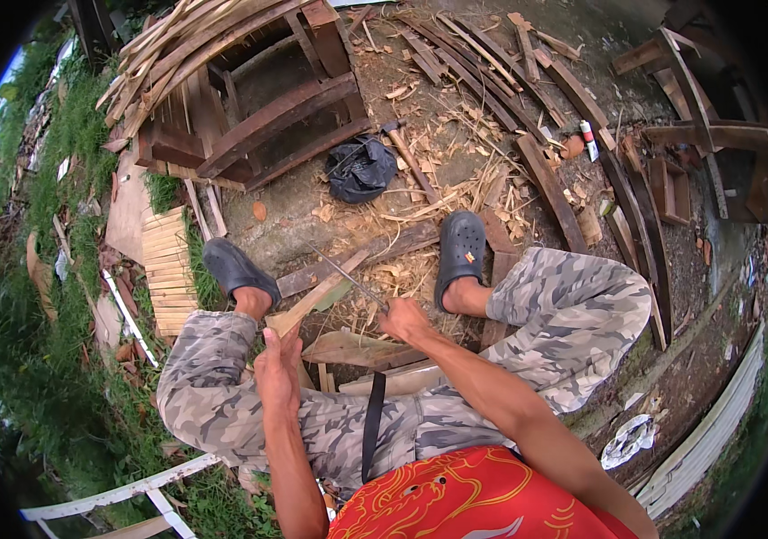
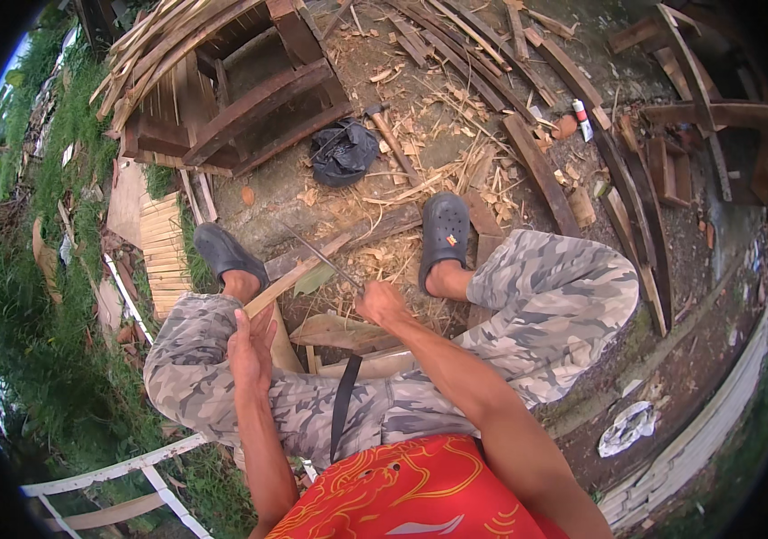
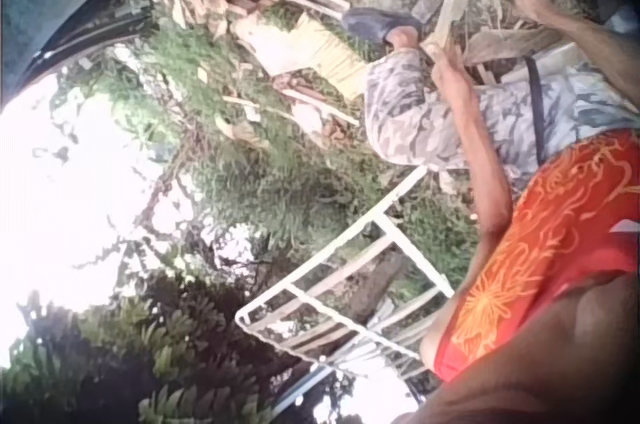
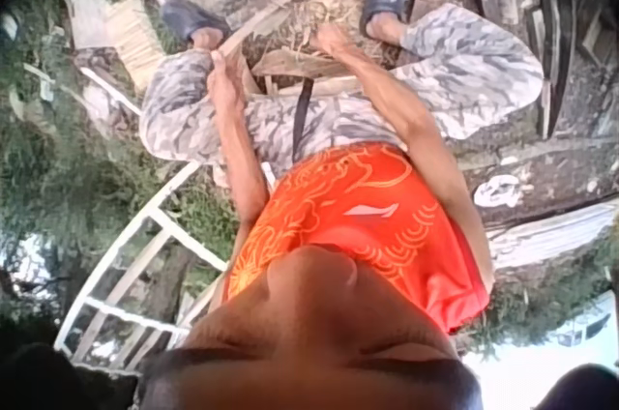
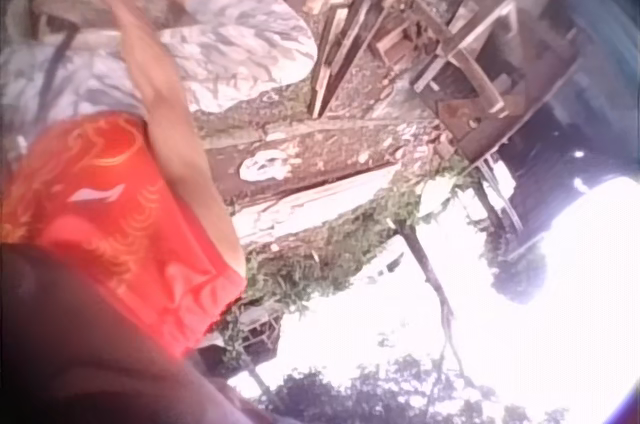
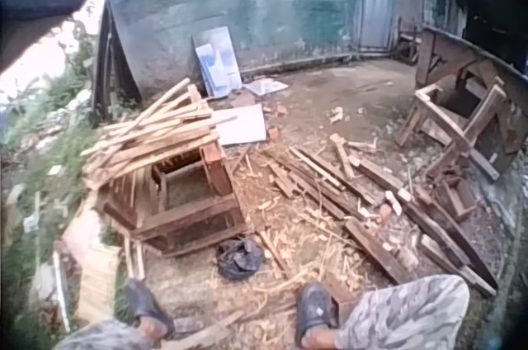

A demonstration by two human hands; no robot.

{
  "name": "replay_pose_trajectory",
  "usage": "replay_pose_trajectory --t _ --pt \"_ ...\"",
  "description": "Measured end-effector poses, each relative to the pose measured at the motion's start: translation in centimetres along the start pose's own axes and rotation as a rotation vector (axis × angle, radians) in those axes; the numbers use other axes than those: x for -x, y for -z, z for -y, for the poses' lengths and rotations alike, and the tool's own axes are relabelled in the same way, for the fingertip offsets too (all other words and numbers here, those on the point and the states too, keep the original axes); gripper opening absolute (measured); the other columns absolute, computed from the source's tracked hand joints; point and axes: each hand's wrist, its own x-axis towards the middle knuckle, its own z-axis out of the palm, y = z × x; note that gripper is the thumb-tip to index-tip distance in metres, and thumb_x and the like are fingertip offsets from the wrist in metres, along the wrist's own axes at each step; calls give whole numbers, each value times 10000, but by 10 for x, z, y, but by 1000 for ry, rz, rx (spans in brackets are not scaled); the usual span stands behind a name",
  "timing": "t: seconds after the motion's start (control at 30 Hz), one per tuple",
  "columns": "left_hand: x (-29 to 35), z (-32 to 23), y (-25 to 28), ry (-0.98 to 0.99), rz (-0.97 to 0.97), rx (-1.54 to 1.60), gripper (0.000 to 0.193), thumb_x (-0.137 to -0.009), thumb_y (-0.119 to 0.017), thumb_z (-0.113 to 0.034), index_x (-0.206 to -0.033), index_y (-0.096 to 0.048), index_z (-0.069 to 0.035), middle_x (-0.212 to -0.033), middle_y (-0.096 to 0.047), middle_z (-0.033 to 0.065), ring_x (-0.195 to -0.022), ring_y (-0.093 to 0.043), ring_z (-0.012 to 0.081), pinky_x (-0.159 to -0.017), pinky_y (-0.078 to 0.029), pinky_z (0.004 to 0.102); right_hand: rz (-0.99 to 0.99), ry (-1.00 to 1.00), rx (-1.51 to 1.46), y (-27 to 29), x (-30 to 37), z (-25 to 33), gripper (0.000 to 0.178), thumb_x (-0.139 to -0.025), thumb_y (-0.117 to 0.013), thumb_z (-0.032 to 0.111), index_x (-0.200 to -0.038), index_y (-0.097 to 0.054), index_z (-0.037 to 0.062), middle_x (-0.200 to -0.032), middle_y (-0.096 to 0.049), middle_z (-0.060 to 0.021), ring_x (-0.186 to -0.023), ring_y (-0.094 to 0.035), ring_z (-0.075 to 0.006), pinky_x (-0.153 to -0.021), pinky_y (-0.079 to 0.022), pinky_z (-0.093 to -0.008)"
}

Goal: The person sits on the ground and uses a knife to shave thin strips from small wooden pieces. The shaved wood is placed on a nearby wooden frame.

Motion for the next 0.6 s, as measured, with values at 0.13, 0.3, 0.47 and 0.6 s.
replay_pose_trajectory --t 0.13,0.3,0.47,0.6 --pt "1 -2 1 1 -30 0 692 -1012 -519 -493 -1281 -548 144 -1337 -587 232 -1309 -527 282 -1117 -368 398 46 447 -44 -2 -4 -5 352 -824 -623 268 -970 -692 -44 -862 -684 -291 -855 -669 -467 -811 -544 -512" --pt "2 -4 -3 -7 -31 -23 649 -1010 -538 -475 -1236 -591 130 -1284 -623 211 -1240 -574 242 -1086 -399 377 7 -142 -28 2 -21 -36 366 -818 -640 312 -997 -706 -1 -928 -686 -297 -928 -666 -459 -849 -530 -521" --pt "-3 -7 -8 -55 -85 -51 585 -1017 -546 -442 -1167 -638 115 -1172 -674 143 -1114 -620 173 -1023 -450 311 20 43 0 -5 -29 -51 394 -801 -652 258 -1052 -699 -42 -1021 -678 -309 -1008 -672 -419 -874 -536 -481" --pt "-4 -9 -10 -126 -128 -243 499 -1038 -516 -423 -937 -685 36 -899 -657 39 -834 -566 90 -784 -458 250 -48 -300 118 -1 -24 -64 379 -809 -646 237 -1079 -708 -21 -1099 -671 -293 -1053 -663 -403 -913 -533 -463"
